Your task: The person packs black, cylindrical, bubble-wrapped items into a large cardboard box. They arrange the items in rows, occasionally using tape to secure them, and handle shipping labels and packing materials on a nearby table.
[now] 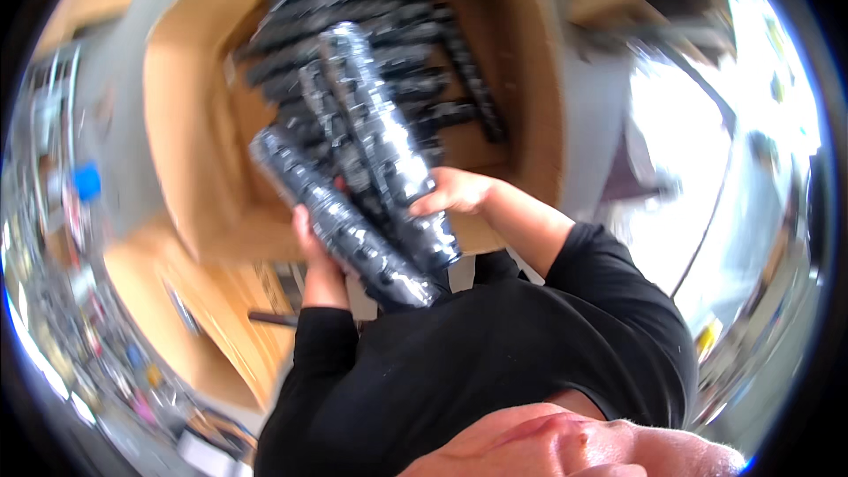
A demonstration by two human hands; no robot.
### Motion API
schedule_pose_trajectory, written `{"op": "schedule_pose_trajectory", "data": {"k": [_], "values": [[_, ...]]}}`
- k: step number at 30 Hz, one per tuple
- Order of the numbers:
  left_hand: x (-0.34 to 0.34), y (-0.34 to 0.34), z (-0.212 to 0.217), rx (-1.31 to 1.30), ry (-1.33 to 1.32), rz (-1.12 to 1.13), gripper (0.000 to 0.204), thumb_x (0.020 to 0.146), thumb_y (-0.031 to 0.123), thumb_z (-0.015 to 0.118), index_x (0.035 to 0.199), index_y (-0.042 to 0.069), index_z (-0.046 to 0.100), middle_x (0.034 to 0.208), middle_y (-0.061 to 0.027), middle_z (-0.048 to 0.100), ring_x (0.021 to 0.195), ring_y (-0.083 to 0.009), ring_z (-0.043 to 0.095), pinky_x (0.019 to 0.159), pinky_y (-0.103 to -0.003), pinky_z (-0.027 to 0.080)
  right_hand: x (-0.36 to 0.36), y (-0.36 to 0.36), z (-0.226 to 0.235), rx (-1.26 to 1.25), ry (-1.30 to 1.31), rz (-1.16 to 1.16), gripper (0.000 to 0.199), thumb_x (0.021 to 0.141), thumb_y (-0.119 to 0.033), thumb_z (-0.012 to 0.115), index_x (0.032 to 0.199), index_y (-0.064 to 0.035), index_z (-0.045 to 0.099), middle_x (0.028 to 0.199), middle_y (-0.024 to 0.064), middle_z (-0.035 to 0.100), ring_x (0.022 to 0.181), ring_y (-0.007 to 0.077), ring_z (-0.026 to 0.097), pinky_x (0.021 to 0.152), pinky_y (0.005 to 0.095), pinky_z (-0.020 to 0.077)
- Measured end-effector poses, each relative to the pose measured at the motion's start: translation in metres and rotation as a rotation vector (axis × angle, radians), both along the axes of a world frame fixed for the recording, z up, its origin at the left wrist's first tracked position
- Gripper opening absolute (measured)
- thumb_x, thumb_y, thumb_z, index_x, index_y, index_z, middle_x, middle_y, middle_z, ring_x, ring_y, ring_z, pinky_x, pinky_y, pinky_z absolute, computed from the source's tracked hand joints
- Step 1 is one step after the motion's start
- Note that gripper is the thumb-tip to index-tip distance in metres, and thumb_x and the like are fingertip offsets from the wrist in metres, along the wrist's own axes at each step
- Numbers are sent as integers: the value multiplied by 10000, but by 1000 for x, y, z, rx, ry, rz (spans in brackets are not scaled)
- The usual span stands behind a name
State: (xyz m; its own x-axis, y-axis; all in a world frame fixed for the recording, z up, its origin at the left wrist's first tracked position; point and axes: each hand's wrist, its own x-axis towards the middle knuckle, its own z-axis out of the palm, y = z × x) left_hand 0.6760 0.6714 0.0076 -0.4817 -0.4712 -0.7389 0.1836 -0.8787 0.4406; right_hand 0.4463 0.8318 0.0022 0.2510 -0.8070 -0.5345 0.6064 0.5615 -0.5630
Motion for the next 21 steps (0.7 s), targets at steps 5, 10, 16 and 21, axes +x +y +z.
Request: {"op": "schedule_pose_trajectory", "data": {"k": [5, 10, 16, 21], "values": [[-102, -5, 103, -304, 319, -654, 927, 880, 666, 372, 1461, -54, 319, 1478, -193, 398, 1350, -307, 389, 1125, -406, 291, -2, 74, 103, -214, 218, -480, 677, 744, -192, 833, 1304, 25, 522, 1218, 99, 628, 1162, 189, 539, 1039, 343, 415], [-187, 98, 248, -243, 614, -1026, 959, 885, 666, 358, 1466, -91, 263, 1506, -209, 348, 1371, -307, 363, 1139, -398, 269, 28, 195, 239, -218, 458, -904, 696, 768, -216, 824, 1340, -7, 489, 1221, 99, 619, 1139, 177, 550, 1010, 352, 447], [-288, 182, 338, 69, 870, -1575, 860, 895, 574, 472, 1407, -107, 357, 1399, -231, 485, 1262, -295, 508, 1058, -378, 398, 99, 246, 379, 28, 533, -1461, 527, 807, -201, 767, 1257, -6, 576, 1155, 86, 648, 1091, 172, 581, 991, 351, 444], [-290, 459, 269, 63, 715, -2036, 569, 916, 336, 606, 1327, -38, 482, 1263, -204, 595, 1104, -257, 624, 951, -379, 502, 198, 447, 343, 622, 402, -1752, 608, 843, -298, 712, 1308, 39, 515, 1220, 143, 623, 1096, 245, 609, 1002, 394, 447]]}}
